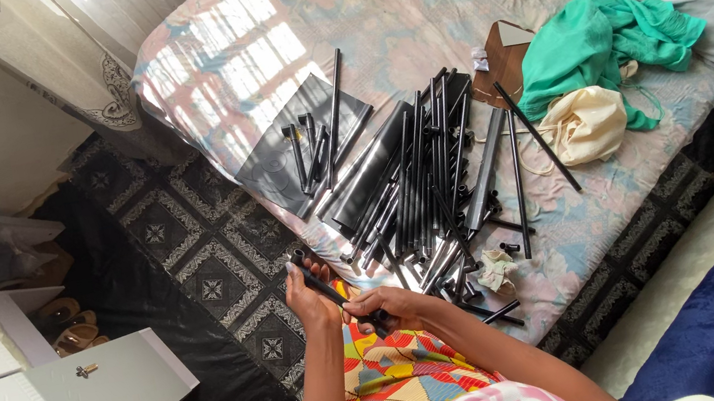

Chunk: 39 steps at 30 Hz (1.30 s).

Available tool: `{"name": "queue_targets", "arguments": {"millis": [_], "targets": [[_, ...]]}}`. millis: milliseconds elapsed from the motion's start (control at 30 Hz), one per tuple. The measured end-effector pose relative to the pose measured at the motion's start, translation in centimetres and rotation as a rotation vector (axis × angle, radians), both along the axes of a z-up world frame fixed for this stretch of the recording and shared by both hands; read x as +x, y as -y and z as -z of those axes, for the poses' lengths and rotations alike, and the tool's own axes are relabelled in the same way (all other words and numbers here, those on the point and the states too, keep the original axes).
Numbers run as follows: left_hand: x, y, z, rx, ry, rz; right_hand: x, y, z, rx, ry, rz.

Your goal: The person assembles a metal frame by hand, connecting black metal rods and joints on a bed. They repeatedly pick up rods, align them, and insert connectors to form a rectangular frame structure.

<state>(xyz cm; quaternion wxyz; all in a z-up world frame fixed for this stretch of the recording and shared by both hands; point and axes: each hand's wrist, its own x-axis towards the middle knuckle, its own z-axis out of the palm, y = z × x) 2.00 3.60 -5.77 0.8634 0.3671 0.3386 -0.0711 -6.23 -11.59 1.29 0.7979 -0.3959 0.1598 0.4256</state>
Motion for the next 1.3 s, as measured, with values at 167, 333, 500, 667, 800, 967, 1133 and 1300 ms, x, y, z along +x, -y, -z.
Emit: {"name": "queue_targets", "arguments": {"millis": [167,333,500,667,800,967,1133,1300], "targets": [[0.0,0.4,0.9,0.0,-0.039,0.017,0.0,0.9,0.2,0.01,-0.095,0.025],[2.7,-1.2,0.9,-0.265,0.064,-0.04,-1.6,2.4,1.7,0.458,-0.298,0.076],[7.3,-6.3,0.5,0.117,0.034,0.098,-4.4,4.1,2.8,0.28,-0.369,0.246],[8.0,-3.6,6.2,0.22,-0.055,0.471,-1.9,3.9,4.5,0.072,-0.317,0.487],[7.6,1.6,12.1,0.128,-0.093,0.616,0.4,3.9,4.9,-0.131,-0.307,0.478],[7.5,7.0,13.7,0.039,-0.113,0.748,3.2,4.8,6.2,-0.222,-0.246,0.478],[8.5,10.4,10.5,0.109,-0.023,1.006,5.8,6.3,9.6,-0.151,-0.24,0.534],[10.7,10.8,5.8,0.178,0.102,0.894,8.3,8.6,8.6,-0.034,-0.217,0.754]]}}
